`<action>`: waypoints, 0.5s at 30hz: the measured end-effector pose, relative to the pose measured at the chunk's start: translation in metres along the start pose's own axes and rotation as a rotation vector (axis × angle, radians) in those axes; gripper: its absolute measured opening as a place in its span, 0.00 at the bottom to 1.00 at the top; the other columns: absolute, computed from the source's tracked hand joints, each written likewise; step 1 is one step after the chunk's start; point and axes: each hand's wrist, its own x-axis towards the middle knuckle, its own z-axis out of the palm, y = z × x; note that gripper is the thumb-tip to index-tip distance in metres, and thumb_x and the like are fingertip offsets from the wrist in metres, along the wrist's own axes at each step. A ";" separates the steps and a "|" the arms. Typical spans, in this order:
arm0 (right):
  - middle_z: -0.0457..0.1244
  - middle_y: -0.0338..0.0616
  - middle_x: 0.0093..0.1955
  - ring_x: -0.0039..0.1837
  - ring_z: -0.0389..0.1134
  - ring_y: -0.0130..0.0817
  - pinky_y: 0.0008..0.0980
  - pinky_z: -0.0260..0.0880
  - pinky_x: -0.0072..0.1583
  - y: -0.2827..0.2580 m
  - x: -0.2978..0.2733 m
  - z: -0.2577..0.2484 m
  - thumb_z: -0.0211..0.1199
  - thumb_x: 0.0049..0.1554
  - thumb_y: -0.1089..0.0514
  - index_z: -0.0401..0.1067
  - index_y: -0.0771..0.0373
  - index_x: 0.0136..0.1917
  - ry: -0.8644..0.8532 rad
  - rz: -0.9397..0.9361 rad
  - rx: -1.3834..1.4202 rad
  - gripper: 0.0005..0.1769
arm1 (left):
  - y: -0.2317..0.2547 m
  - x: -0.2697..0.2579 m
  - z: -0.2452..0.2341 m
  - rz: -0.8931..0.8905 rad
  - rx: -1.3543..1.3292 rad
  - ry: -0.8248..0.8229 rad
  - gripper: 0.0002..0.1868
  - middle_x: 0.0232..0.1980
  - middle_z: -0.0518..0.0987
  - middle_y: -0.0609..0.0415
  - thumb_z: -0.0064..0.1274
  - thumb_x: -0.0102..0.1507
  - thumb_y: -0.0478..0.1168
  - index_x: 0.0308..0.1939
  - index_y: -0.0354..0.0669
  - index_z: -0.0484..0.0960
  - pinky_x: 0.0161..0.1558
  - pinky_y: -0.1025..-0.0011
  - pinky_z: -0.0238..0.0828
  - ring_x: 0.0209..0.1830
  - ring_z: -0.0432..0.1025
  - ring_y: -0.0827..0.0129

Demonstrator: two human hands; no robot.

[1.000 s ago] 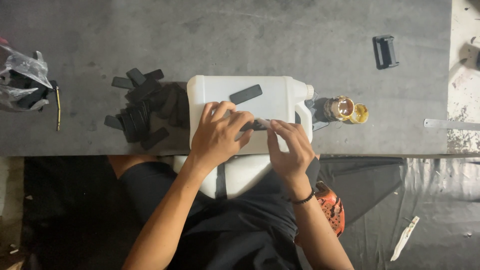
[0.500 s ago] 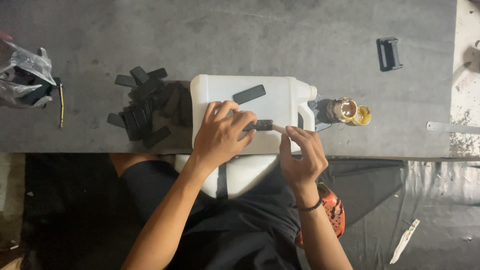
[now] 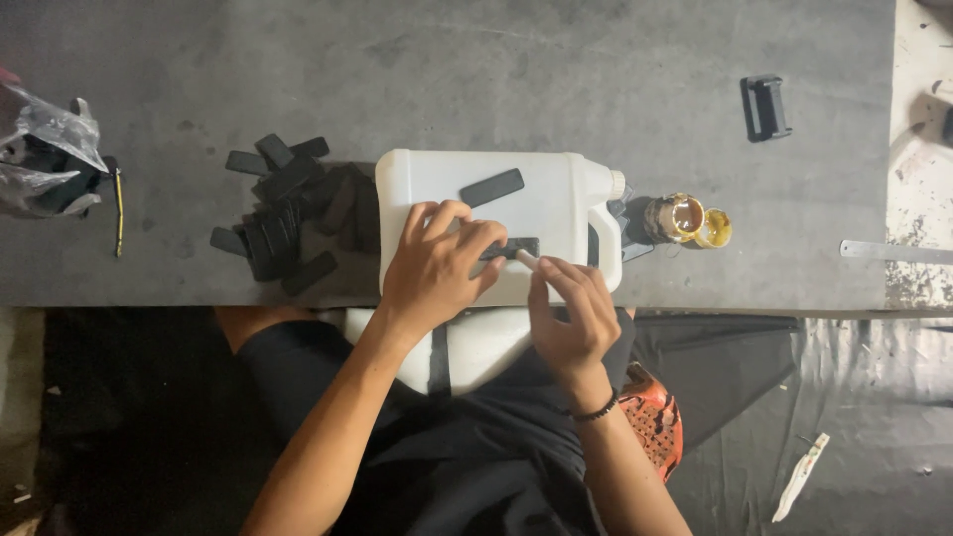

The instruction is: Applying glue to small rectangular leather strips using a manual applicator tool and placing them on a surface.

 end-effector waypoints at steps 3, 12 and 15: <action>0.73 0.49 0.39 0.37 0.71 0.39 0.34 0.72 0.38 0.001 0.000 -0.003 0.70 0.49 0.74 0.82 0.67 0.46 -0.013 0.002 -0.026 0.11 | 0.000 -0.001 0.000 0.011 0.020 0.013 0.10 0.33 0.83 0.62 0.60 0.63 0.48 0.46 0.59 0.77 0.55 0.59 0.67 0.50 0.70 0.67; 0.73 0.48 0.39 0.38 0.71 0.39 0.34 0.72 0.38 0.005 0.012 0.004 0.70 0.49 0.75 0.81 0.68 0.47 -0.025 0.006 0.011 0.11 | 0.000 -0.001 0.002 0.008 0.010 0.017 0.09 0.33 0.83 0.62 0.58 0.66 0.51 0.46 0.59 0.77 0.54 0.60 0.67 0.49 0.70 0.67; 0.73 0.49 0.40 0.38 0.72 0.40 0.35 0.73 0.39 -0.004 0.017 0.001 0.70 0.49 0.75 0.81 0.68 0.47 -0.033 0.011 0.016 0.12 | 0.000 -0.002 0.001 0.003 0.014 0.017 0.10 0.33 0.83 0.61 0.59 0.65 0.51 0.46 0.59 0.77 0.55 0.60 0.67 0.49 0.70 0.67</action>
